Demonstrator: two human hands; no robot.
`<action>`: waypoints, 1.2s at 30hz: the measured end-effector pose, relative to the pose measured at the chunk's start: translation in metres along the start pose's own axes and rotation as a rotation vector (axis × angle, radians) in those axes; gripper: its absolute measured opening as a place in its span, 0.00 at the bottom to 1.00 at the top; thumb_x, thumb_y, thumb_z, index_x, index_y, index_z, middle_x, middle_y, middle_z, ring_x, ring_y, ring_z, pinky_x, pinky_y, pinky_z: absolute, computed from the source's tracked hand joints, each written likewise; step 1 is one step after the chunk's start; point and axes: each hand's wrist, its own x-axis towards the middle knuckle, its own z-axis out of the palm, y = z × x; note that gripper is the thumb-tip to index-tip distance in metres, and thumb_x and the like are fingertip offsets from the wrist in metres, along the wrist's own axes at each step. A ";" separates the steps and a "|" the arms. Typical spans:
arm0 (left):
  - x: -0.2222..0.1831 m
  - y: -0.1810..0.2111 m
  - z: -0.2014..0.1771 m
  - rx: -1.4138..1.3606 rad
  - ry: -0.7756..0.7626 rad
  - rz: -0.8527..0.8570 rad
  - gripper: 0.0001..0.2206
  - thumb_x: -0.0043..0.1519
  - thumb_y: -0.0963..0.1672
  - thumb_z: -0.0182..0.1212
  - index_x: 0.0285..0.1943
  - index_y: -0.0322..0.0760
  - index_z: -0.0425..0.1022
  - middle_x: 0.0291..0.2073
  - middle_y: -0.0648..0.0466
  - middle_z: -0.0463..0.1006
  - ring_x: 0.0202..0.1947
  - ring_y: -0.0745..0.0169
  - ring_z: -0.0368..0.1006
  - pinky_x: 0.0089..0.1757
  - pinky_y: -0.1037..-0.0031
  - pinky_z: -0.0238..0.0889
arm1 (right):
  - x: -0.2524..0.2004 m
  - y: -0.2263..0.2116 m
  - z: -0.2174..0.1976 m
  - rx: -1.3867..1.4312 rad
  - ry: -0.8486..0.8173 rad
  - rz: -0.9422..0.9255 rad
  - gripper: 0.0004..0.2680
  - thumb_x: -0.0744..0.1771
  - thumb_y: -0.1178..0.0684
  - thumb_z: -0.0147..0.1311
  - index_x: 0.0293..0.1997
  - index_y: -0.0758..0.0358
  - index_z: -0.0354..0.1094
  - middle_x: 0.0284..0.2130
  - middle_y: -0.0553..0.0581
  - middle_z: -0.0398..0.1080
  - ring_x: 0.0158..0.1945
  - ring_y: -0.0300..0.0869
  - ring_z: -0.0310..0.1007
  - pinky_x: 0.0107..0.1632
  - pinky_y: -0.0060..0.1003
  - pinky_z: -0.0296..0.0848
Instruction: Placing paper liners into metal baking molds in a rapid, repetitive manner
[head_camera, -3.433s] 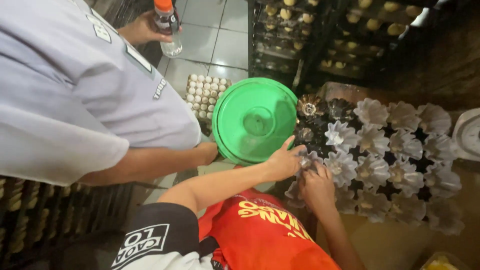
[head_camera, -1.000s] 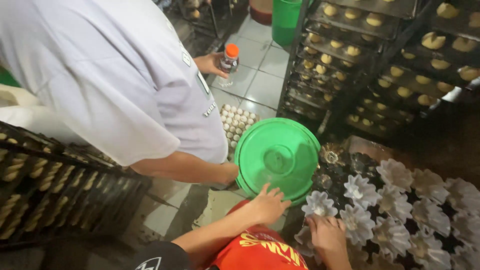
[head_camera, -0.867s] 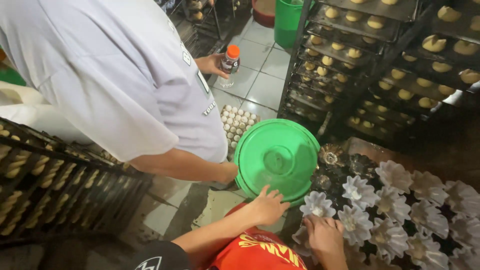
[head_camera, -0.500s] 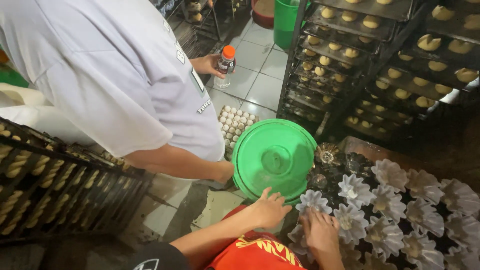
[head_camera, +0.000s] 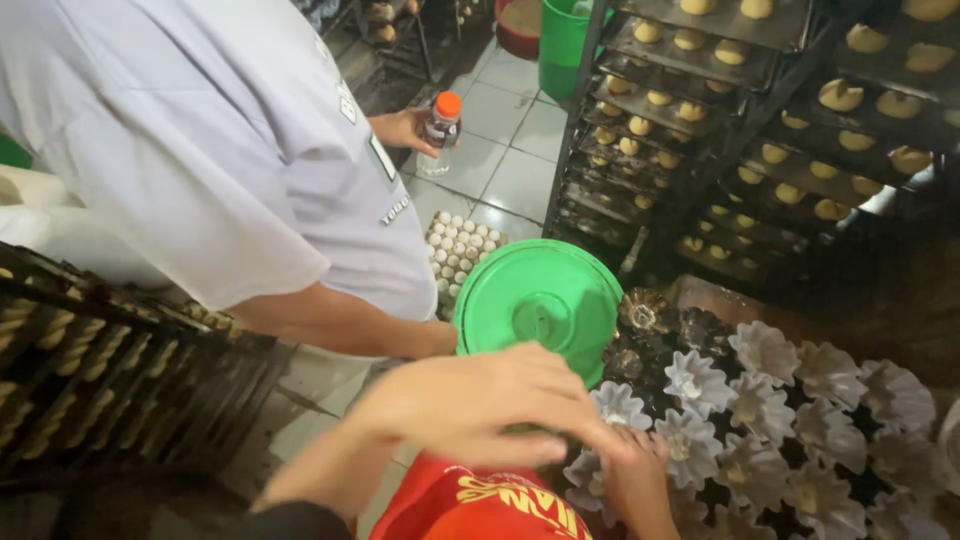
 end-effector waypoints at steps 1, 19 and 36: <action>0.007 0.045 -0.027 0.133 0.005 -0.021 0.14 0.63 0.44 0.43 0.57 0.48 0.65 0.33 0.53 0.60 0.34 0.56 0.56 0.39 0.63 0.46 | 0.003 0.009 0.026 -0.006 0.006 0.044 0.11 0.62 0.40 0.44 0.47 0.24 0.69 0.45 0.30 0.71 0.51 0.32 0.68 0.60 0.43 0.51; 0.001 0.106 -0.076 0.196 0.039 0.140 0.15 0.62 0.45 0.29 0.46 0.38 0.64 0.27 0.51 0.53 0.28 0.52 0.49 0.36 0.62 0.41 | -0.022 -0.010 -0.023 0.104 0.079 -0.021 0.11 0.64 0.44 0.45 0.45 0.46 0.72 0.43 0.44 0.76 0.50 0.44 0.69 0.60 0.52 0.53; -0.009 0.108 -0.078 0.121 0.064 0.285 0.24 0.70 0.48 0.13 0.46 0.31 0.61 0.41 0.46 0.62 0.40 0.46 0.58 0.48 0.62 0.49 | 0.017 -0.211 -0.216 0.215 -0.164 -0.036 0.06 0.66 0.50 0.47 0.40 0.54 0.69 0.33 0.48 0.73 0.36 0.40 0.70 0.41 0.37 0.64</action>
